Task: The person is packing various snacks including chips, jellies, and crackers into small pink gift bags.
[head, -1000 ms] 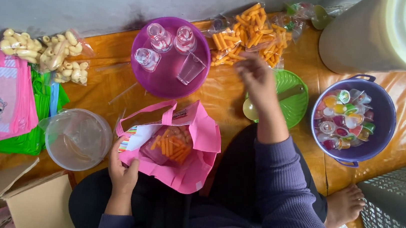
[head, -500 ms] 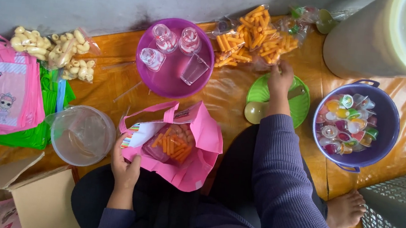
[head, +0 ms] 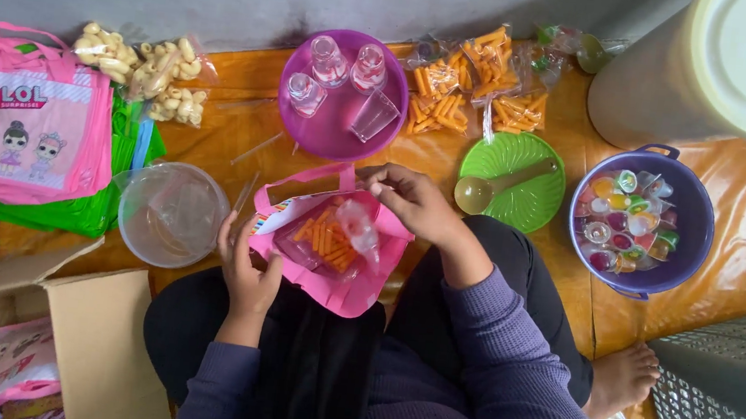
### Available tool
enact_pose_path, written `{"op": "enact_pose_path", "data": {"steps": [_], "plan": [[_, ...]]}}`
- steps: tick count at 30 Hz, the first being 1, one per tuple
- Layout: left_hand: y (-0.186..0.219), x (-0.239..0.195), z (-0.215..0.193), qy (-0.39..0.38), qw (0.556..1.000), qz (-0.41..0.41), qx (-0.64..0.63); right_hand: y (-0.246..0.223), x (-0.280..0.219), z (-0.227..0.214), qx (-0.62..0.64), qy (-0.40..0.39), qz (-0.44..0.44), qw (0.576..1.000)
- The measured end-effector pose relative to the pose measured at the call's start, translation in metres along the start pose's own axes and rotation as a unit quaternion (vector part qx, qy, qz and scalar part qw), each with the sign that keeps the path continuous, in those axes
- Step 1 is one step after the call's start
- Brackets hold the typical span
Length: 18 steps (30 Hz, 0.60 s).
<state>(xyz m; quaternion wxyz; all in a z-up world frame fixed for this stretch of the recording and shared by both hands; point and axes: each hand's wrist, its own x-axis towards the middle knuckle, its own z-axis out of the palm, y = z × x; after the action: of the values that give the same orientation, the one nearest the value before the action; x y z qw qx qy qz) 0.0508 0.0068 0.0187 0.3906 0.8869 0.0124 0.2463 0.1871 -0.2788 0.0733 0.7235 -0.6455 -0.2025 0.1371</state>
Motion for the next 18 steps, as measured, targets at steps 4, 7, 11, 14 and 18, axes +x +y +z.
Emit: {"op": "enact_pose_path", "data": {"steps": [4,7,11,14,18], "plan": [[0.024,-0.011,-0.003,0.038,0.987,0.082,0.131,-0.008,0.003,0.028,-0.199,0.014,-0.101,0.975],[0.052,-0.029,0.009,0.009,0.965,0.204,0.168,0.013,0.0,0.043,-0.441,-0.044,-0.103,0.89],[0.059,-0.065,0.035,-0.256,0.939,0.221,0.056,0.056,-0.001,0.062,-0.544,-0.065,-0.104,0.83],[0.035,-0.085,0.046,-0.387,0.905,0.149,0.095,0.073,-0.005,0.066,-0.555,-0.058,-0.117,0.822],[0.024,-0.1,0.048,-0.322,0.913,0.169,0.185,0.079,-0.021,0.062,-0.512,-0.083,-0.111,0.847]]}}
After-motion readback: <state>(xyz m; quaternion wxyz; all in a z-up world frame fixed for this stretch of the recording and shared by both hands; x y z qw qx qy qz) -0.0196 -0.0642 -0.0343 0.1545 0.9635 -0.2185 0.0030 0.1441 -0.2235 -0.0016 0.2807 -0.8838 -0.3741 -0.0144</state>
